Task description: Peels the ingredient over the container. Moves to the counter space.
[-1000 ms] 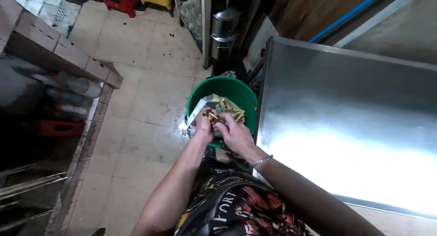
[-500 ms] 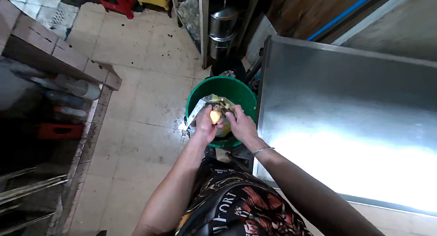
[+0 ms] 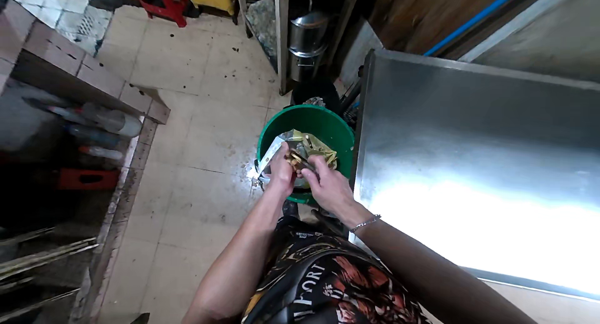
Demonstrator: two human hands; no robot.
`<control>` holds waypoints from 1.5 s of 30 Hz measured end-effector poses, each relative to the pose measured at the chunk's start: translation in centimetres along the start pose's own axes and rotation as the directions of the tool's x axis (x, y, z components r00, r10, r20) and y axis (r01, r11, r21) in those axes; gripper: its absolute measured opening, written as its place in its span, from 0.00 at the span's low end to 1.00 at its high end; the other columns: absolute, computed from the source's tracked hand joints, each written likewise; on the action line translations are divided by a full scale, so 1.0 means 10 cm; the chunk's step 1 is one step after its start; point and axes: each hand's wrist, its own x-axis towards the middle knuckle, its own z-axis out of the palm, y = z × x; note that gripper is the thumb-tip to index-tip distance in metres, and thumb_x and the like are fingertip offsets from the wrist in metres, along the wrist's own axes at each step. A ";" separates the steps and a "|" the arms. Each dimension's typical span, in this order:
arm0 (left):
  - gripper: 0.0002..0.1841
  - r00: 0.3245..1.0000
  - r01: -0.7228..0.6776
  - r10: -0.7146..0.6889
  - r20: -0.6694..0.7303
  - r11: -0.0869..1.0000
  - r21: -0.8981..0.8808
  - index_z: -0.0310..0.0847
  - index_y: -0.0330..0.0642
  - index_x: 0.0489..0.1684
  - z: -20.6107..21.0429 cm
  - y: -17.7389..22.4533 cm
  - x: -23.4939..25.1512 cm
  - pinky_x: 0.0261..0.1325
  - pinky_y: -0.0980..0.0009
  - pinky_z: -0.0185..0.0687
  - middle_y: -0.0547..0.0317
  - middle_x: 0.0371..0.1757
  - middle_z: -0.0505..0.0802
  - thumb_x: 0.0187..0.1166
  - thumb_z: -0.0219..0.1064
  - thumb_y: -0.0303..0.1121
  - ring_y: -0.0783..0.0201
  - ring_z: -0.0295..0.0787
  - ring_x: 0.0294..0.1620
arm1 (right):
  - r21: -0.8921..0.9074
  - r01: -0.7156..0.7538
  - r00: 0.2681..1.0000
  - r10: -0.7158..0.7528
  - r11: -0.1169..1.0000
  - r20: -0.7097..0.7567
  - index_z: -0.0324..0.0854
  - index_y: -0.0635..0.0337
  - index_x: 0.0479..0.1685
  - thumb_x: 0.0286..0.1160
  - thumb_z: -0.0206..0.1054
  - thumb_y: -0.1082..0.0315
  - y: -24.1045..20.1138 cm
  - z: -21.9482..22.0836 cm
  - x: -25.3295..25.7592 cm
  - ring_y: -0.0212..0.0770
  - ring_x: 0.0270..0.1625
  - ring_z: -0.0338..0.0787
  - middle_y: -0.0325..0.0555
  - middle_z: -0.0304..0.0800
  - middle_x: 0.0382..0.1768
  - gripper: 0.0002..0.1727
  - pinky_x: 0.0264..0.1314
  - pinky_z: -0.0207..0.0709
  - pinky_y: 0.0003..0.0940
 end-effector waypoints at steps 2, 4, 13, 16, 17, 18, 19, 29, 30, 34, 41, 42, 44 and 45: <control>0.31 0.999 -0.044 0.045 -0.020 0.999 0.021 0.76 0.43 0.38 0.01 0.02 -0.03 0.17 0.71 0.72 0.60 0.19 0.79 0.94 0.38 0.58 0.67 0.72 0.13 | -0.009 -0.027 1.000 0.027 1.000 0.002 0.72 0.45 0.78 0.91 0.51 0.43 0.02 0.01 0.05 0.60 0.36 0.93 0.53 0.91 0.32 0.26 0.39 0.83 0.63; 0.30 0.996 -0.092 0.092 -0.001 0.995 0.036 0.75 0.43 0.37 0.00 0.01 -0.04 0.17 0.72 0.69 0.60 0.19 0.79 0.95 0.35 0.55 0.67 0.70 0.13 | 0.049 -0.131 0.991 0.130 0.990 0.016 0.71 0.46 0.78 0.92 0.49 0.43 0.05 0.01 0.13 0.63 0.38 0.91 0.56 0.90 0.33 0.26 0.42 0.82 0.66; 0.23 0.982 -0.184 0.184 0.042 0.983 0.018 0.75 0.43 0.41 0.01 0.03 -0.07 0.18 0.74 0.73 0.59 0.27 0.84 0.96 0.38 0.46 0.68 0.74 0.15 | 0.049 -0.188 0.981 0.185 0.981 0.064 0.70 0.48 0.79 0.92 0.49 0.43 0.05 -0.11 0.27 0.66 0.45 0.92 0.61 0.91 0.40 0.27 0.48 0.81 0.70; 0.19 0.989 -0.094 0.103 0.101 0.991 -0.090 0.74 0.45 0.50 -0.05 0.09 -0.02 0.29 0.72 0.80 0.59 0.34 0.83 0.94 0.46 0.50 0.67 0.79 0.25 | 0.273 -0.294 0.947 0.241 0.916 0.213 0.73 0.52 0.73 0.94 0.49 0.45 0.22 -0.20 0.42 0.53 0.33 0.87 0.55 0.86 0.36 0.25 0.36 0.81 0.54; 0.19 0.992 -0.054 0.069 0.106 0.989 -0.138 0.75 0.47 0.52 -0.10 0.07 0.01 0.33 0.71 0.81 0.61 0.35 0.83 0.93 0.49 0.53 0.67 0.80 0.28 | 0.400 -0.312 0.940 0.219 0.862 0.261 0.73 0.53 0.72 0.94 0.48 0.46 0.24 -0.19 0.40 0.43 0.22 0.80 0.48 0.81 0.28 0.24 0.24 0.76 0.41; 0.21 0.994 -0.025 0.043 0.101 0.984 -0.178 0.76 0.49 0.51 -0.13 0.05 0.05 0.34 0.72 0.82 0.63 0.35 0.84 0.91 0.51 0.57 0.68 0.81 0.29 | 0.488 -0.335 0.932 0.208 0.806 0.297 0.72 0.52 0.71 0.95 0.47 0.47 0.26 -0.17 0.38 0.38 0.18 0.76 0.44 0.78 0.26 0.23 0.19 0.74 0.33; 0.22 0.995 -0.003 0.025 0.096 0.975 -0.221 0.76 0.50 0.49 -0.14 0.04 0.07 0.34 0.73 0.81 0.63 0.35 0.85 0.90 0.50 0.58 0.69 0.81 0.29 | 0.484 -0.346 0.932 0.232 0.804 0.279 0.72 0.52 0.71 0.95 0.48 0.46 0.28 -0.14 0.39 0.39 0.19 0.77 0.45 0.79 0.26 0.23 0.21 0.75 0.35; 0.19 0.995 0.066 -0.083 -0.050 0.956 -0.286 0.77 0.45 0.50 0.06 0.11 -0.11 0.36 0.64 0.86 0.55 0.36 0.88 0.93 0.49 0.51 0.61 0.88 0.34 | -0.105 0.212 0.973 -0.219 0.972 -0.066 0.73 0.51 0.78 0.90 0.55 0.45 -0.04 0.00 0.09 0.60 0.35 0.93 0.54 0.92 0.33 0.27 0.37 0.85 0.61; 0.19 0.996 0.068 -0.084 -0.043 0.956 -0.284 0.77 0.44 0.52 0.05 0.12 -0.12 0.36 0.65 0.87 0.54 0.37 0.89 0.93 0.50 0.51 0.61 0.88 0.34 | -0.145 0.247 0.962 -0.260 0.958 -0.079 0.74 0.51 0.78 0.89 0.55 0.45 -0.02 -0.01 0.09 0.59 0.34 0.94 0.53 0.93 0.34 0.27 0.35 0.85 0.59; 0.23 0.996 0.092 -0.089 0.023 0.968 -0.235 0.80 0.44 0.54 0.03 0.13 -0.14 0.33 0.67 0.86 0.53 0.37 0.91 0.91 0.51 0.55 0.62 0.89 0.33 | -0.167 0.267 0.954 -0.284 0.949 -0.091 0.75 0.52 0.77 0.89 0.56 0.45 0.05 -0.02 0.09 0.59 0.33 0.93 0.53 0.93 0.34 0.27 0.34 0.84 0.59; 0.23 0.991 0.085 -0.062 0.123 0.978 -0.192 0.73 0.49 0.39 -0.03 0.11 -0.08 0.25 0.75 0.76 0.61 0.30 0.83 0.93 0.45 0.57 0.69 0.77 0.22 | 0.272 -0.133 0.988 0.148 0.953 -0.037 0.71 0.51 0.76 0.93 0.52 0.47 0.22 -0.02 0.28 0.55 0.33 0.88 0.54 0.87 0.32 0.24 0.41 0.82 0.58; 0.21 0.990 0.075 -0.047 0.132 0.975 -0.211 0.74 0.51 0.39 -0.06 0.08 -0.05 0.27 0.74 0.77 0.62 0.31 0.84 0.93 0.45 0.55 0.69 0.79 0.24 | 0.347 -0.142 0.987 0.159 0.927 -0.020 0.71 0.51 0.74 0.93 0.52 0.47 0.22 0.00 0.25 0.51 0.30 0.86 0.51 0.84 0.30 0.23 0.38 0.82 0.54; 0.15 0.993 0.066 -0.034 0.117 0.958 -0.279 0.75 0.52 0.38 -0.06 0.10 0.00 0.30 0.70 0.78 0.62 0.31 0.85 0.90 0.47 0.46 0.65 0.81 0.27 | 0.474 -0.158 0.984 0.179 0.866 0.002 0.73 0.51 0.72 0.94 0.51 0.48 0.27 0.02 0.26 0.46 0.24 0.80 0.47 0.79 0.26 0.21 0.31 0.78 0.47; 0.12 0.994 0.072 -0.042 0.105 0.950 -0.303 0.75 0.52 0.36 -0.06 0.11 0.00 0.32 0.67 0.78 0.62 0.28 0.84 0.87 0.48 0.42 0.63 0.81 0.28 | 0.522 -0.184 0.979 0.201 0.833 0.025 0.73 0.51 0.71 0.94 0.50 0.48 0.30 0.04 0.27 0.43 0.22 0.77 0.45 0.77 0.24 0.21 0.26 0.75 0.43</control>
